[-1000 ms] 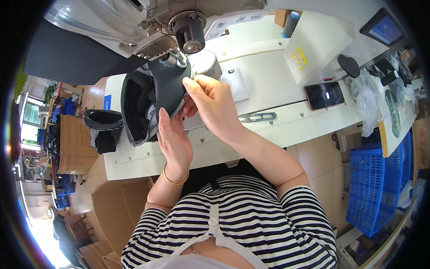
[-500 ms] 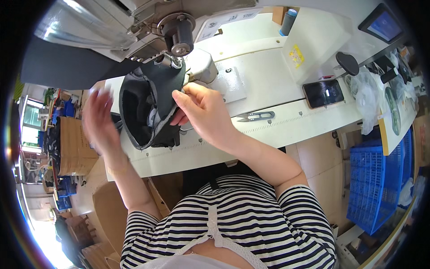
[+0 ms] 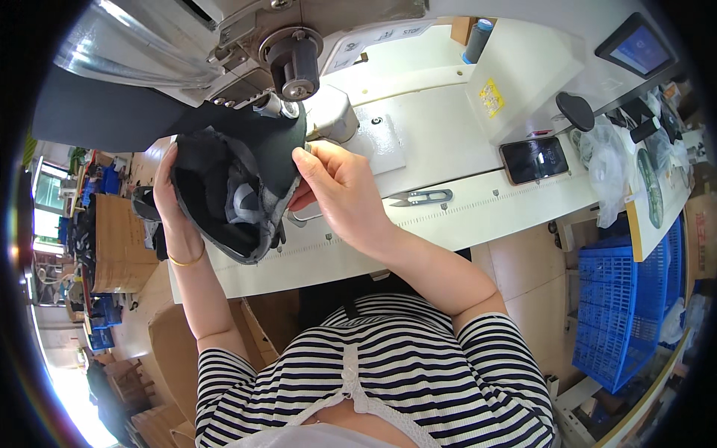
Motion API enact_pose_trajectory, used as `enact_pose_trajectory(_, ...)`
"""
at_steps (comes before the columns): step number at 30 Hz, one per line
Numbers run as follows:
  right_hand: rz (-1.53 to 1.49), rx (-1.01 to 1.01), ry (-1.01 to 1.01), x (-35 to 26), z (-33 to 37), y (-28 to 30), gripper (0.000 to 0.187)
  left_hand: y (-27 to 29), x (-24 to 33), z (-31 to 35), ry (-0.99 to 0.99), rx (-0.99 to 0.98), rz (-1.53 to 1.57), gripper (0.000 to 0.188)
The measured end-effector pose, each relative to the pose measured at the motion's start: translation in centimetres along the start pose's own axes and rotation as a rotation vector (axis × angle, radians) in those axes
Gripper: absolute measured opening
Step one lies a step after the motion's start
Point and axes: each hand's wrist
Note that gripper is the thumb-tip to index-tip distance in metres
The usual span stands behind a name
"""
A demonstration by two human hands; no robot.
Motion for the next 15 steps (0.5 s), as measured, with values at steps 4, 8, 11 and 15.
enact_pose_trajectory(4,0.08,0.018,0.055,0.2,0.0,0.1,0.026,0.0,-0.3,0.4,-0.085,0.127,-0.068,0.03)
enact_pose_trajectory(8,0.104,0.041,0.052,0.4,0.0,0.1,0.025,-0.8,-0.5,1.4,-0.22,0.355,-0.245,0.033)
enact_pose_trajectory(11,0.073,0.064,0.058,-0.2,0.3,-0.1,0.025,-0.9,-0.3,2.4,-0.307,0.334,-0.297,0.035)
enact_pose_trajectory(15,0.111,0.124,0.083,-0.8,0.2,0.2,0.025,-2.2,0.4,3.9,-0.293,0.331,-0.176,0.036)
Point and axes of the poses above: each hand's wrist, its own z-axis away from the middle knuckle, its own y-axis out of the back of the hand, x = y × z, and after that the axes turned 14 degrees about -y, right-handed
